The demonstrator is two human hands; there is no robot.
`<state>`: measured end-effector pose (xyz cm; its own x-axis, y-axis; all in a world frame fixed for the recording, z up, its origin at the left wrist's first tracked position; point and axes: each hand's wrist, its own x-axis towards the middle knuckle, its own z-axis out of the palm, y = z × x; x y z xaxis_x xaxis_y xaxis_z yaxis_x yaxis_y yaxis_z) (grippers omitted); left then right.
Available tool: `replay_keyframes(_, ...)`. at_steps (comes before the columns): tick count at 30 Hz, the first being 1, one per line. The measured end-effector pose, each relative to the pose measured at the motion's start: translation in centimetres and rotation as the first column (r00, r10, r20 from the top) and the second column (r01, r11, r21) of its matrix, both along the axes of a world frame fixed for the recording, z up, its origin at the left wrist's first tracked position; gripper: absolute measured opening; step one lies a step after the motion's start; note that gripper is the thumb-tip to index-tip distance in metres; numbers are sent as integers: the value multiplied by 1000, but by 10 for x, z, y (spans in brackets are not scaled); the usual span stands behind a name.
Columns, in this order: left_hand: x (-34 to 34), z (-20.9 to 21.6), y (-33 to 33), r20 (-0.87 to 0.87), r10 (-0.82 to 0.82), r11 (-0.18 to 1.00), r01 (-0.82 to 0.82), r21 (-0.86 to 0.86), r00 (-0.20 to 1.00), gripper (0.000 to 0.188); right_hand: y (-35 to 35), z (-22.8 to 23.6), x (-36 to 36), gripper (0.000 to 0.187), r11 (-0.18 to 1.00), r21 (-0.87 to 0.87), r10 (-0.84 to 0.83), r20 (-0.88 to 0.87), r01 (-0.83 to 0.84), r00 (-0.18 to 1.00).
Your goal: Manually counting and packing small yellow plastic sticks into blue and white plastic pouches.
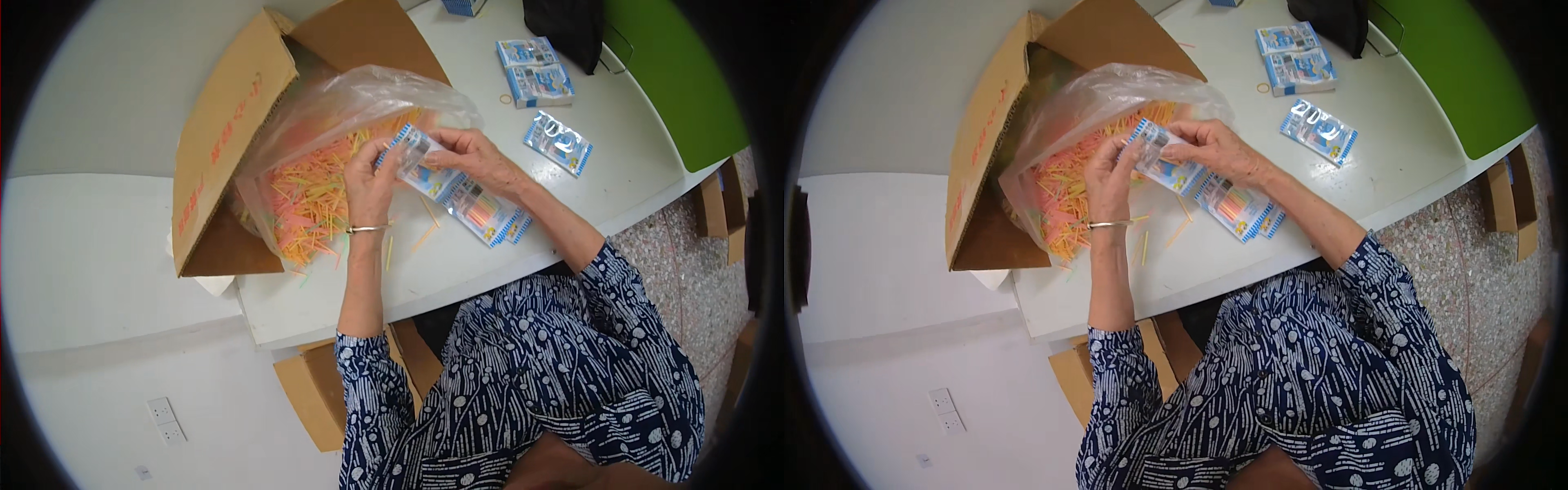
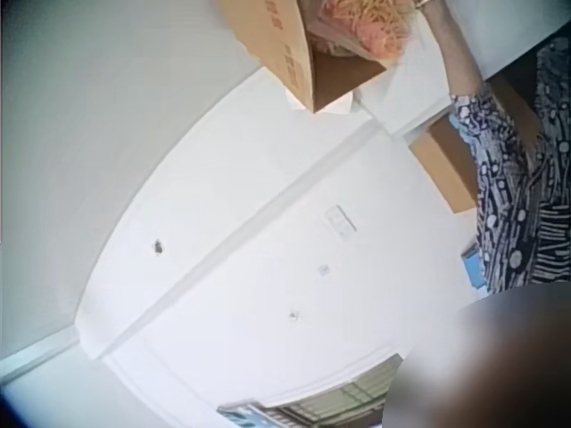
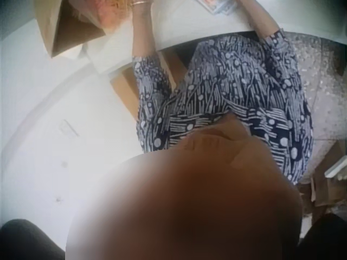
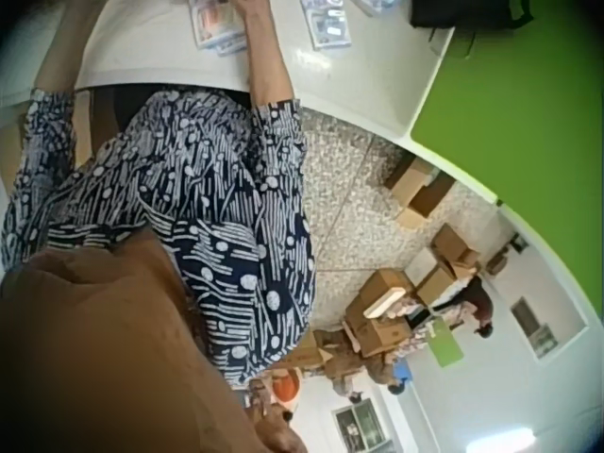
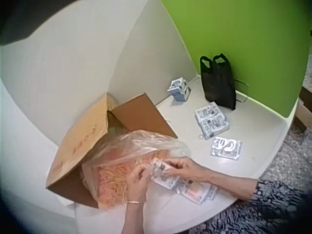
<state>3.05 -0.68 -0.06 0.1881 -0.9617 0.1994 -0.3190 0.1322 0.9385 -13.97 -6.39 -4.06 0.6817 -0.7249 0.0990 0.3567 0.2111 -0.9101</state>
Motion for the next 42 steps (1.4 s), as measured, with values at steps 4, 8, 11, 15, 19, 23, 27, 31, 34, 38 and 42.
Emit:
replay_keyframes(4, -14, 10, 14, -223, -35, 988, 68, 142, 974, 15, 0, 11, -18, 29, 989, -47, 130, -193, -142, 973)
replay_keyframes(8, -7, 3, 39, -132, -59, 989, 76, 129, 989, 23, 4, 10, -33, 25, 985, -107, 85, -390, -137, 917)
replay_keyframes(11, 27, -9, 78, 627, -96, 984, -20, 176, 773, 27, 2, -6, -47, 25, 1000, -6, 5, -350, -7, 937)
replay_keyframes(15, 35, -45, 132, 848, -59, 972, -162, 169, 526, 21, 9, 4, -47, 28, 1000, -13, 10, -282, -15, 959)
replay_keyframes(19, 26, -66, 135, 935, 9, 959, -266, 93, 355, 17, 14, 0, -45, 33, 997, -28, 65, -282, -76, 957)
replay_keyframes(23, 31, -69, 121, 967, 23, 988, -154, 17, 253, 17, 15, -3, -43, 33, 996, -10, 79, -269, -85, 960)
replay_keyframes(27, 33, -60, 103, 985, 143, 989, -51, -139, 95, 12, 18, -6, -44, 30, 996, -1, 88, -275, -91, 958)
replay_keyframes(31, 41, -60, 92, 995, -55, 990, -122, 65, 89, 10, 24, -10, -42, 29, 995, 6, 97, -291, -100, 952)
replay_keyframes(34, 44, -64, 82, 998, -66, 995, -72, 67, 5, 9, 28, -7, -40, 31, 993, 37, 116, -283, -110, 952)
replay_keyframes(38, 44, -71, 75, 995, -48, 996, -73, 42, -84, 6, 27, -8, -40, 28, 997, -11, 70, -367, -79, 928)
replay_keyframes(42, 43, -58, 74, 998, -66, 998, -9, 66, -18, 6, 25, -10, -42, 28, 996, 37, 91, -356, -83, 930)
